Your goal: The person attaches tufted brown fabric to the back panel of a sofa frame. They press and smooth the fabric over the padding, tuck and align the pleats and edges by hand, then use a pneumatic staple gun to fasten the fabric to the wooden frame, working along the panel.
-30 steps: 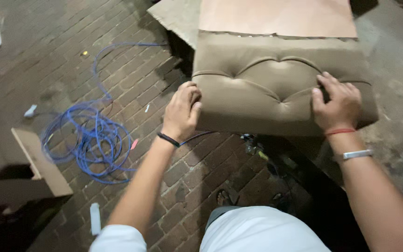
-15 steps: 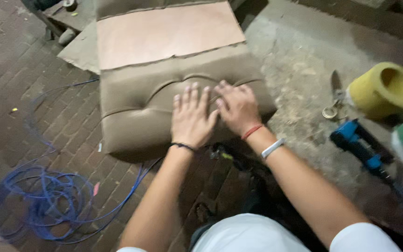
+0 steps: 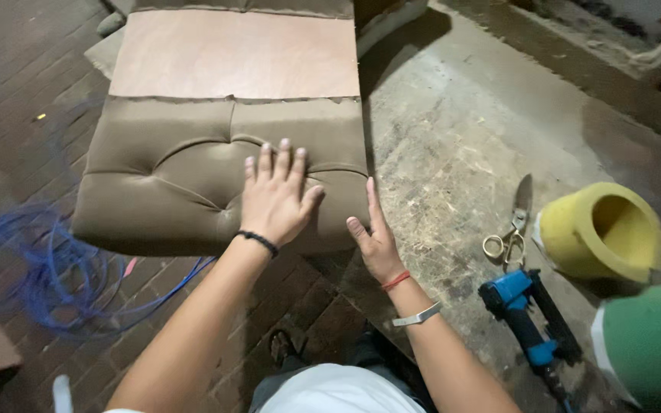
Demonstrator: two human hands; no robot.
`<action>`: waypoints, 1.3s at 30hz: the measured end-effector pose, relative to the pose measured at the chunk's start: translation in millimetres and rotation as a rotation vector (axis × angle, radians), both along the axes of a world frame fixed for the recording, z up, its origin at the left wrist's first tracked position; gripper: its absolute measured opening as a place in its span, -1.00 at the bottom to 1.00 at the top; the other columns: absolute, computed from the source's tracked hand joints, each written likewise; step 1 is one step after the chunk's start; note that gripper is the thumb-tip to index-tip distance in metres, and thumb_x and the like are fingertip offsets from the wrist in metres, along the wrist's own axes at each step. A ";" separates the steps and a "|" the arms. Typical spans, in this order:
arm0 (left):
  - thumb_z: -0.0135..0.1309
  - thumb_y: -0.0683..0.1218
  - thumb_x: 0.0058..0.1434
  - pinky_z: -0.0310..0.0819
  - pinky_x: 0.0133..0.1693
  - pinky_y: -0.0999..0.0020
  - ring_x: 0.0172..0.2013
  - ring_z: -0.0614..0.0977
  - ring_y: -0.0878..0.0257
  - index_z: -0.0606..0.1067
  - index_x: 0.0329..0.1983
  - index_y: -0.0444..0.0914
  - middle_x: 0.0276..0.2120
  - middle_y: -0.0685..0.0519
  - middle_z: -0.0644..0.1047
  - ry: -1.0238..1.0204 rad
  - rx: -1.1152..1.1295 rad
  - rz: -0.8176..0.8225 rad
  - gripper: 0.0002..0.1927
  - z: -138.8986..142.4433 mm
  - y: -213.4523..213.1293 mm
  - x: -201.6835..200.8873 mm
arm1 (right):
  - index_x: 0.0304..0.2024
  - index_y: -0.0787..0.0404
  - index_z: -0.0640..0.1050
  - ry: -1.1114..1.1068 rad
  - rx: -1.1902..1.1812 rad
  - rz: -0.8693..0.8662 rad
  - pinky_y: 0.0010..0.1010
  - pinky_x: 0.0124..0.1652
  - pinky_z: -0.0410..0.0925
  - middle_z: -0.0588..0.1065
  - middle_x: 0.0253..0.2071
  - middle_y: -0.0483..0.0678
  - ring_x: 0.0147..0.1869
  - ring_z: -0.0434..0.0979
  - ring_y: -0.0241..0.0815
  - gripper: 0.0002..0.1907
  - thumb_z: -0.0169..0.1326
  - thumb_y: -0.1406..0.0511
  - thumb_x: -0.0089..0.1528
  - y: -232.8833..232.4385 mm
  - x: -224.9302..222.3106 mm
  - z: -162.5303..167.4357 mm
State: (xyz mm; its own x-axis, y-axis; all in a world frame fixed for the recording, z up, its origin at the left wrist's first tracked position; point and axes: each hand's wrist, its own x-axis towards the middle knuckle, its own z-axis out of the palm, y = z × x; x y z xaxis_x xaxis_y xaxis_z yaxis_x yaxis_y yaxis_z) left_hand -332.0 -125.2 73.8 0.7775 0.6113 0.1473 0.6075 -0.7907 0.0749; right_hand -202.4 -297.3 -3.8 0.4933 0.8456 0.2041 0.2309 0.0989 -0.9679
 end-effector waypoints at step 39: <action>0.09 -0.16 0.23 0.34 0.24 0.03 0.19 0.56 -0.07 0.47 0.21 -0.32 0.14 -0.13 0.55 -0.584 0.034 -0.268 -0.55 8.2 -21.4 -49.0 | -0.26 0.15 0.69 -0.785 0.114 -0.023 -0.18 0.02 0.42 0.59 -0.16 -0.03 0.00 0.54 0.02 -0.88 0.27 0.33 0.13 92.9 32.1 81.0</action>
State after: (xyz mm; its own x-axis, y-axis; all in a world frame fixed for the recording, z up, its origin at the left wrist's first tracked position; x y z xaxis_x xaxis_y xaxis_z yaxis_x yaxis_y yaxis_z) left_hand -381.0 -146.7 82.0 0.6884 0.3949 0.6084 0.2553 -0.9171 0.3063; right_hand -170.3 -204.4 77.2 0.1865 0.7897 0.5844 0.8452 0.1743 -0.5053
